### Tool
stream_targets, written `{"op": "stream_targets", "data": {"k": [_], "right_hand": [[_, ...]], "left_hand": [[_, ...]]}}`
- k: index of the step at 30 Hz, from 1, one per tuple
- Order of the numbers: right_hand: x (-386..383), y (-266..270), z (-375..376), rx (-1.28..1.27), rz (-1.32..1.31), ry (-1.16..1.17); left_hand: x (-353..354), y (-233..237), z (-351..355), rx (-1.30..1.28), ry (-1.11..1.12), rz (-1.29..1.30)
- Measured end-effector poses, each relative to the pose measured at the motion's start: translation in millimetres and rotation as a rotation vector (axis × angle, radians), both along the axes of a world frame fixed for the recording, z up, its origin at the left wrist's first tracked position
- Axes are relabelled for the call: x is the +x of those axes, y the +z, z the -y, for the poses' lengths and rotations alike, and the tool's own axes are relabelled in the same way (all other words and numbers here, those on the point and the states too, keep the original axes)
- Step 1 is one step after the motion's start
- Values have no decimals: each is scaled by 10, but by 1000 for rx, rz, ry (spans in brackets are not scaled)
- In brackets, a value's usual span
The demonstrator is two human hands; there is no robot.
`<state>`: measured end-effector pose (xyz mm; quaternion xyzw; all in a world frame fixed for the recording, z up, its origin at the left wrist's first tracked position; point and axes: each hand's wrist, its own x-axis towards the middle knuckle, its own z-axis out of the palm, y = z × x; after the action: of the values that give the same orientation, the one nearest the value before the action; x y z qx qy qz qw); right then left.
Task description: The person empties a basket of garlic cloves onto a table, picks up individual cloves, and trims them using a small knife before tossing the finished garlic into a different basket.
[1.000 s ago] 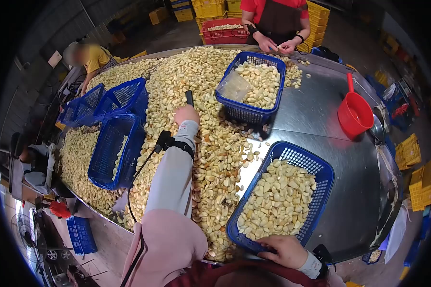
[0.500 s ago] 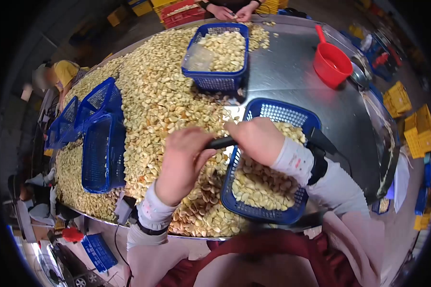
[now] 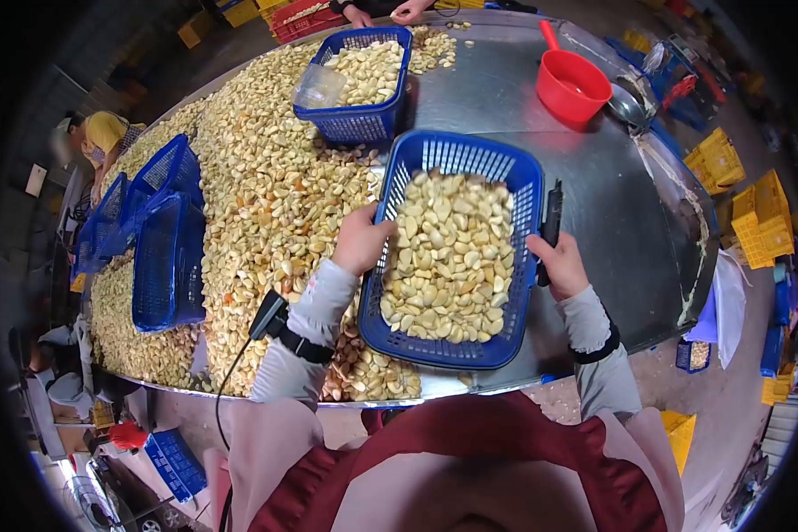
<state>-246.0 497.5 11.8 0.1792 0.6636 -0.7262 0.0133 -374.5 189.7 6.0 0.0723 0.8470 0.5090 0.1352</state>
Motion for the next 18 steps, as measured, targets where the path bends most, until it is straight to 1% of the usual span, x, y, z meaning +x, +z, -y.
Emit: {"op": "stream_targets", "data": {"k": [1,2,3,5,6,7,9,10,11,13,14,15,17,18], "right_hand": [[68,87,6,20,-82,12],[118,179,-1,43,-167,23],[167,271,0,38,-163,27],[225,405,30,244,-265,105],[215,375,-9,350,-304,135],[208,353,-22,350,-303,141],[137,309,-27,567,-427,187],[102,181,-13,511,-440,122],[73,113,6,511,-446,123],[79,71,56,518,-526,81],[109,43,54,584,-493,95],[91,51,64,589,-491,101],[58,55,105,772,-596,156],[28,36,118,753,-614,144]], "left_hand": [[181,130,-9,132,83,-36],[335,288,-24,229,140,-14],[449,346,-7,224,146,-11],[589,395,42,174,160,-395],[621,376,43,161,161,-619],[654,329,65,161,168,-618],[685,246,130,45,136,-928],[711,243,137,7,133,-996],[701,167,178,5,136,-1002],[705,2,193,-48,173,-1120],[703,-87,200,-8,158,-1165],[707,-181,237,-4,165,-1161],[782,-443,358,23,225,-909],[817,-361,354,14,204,-864]]}}
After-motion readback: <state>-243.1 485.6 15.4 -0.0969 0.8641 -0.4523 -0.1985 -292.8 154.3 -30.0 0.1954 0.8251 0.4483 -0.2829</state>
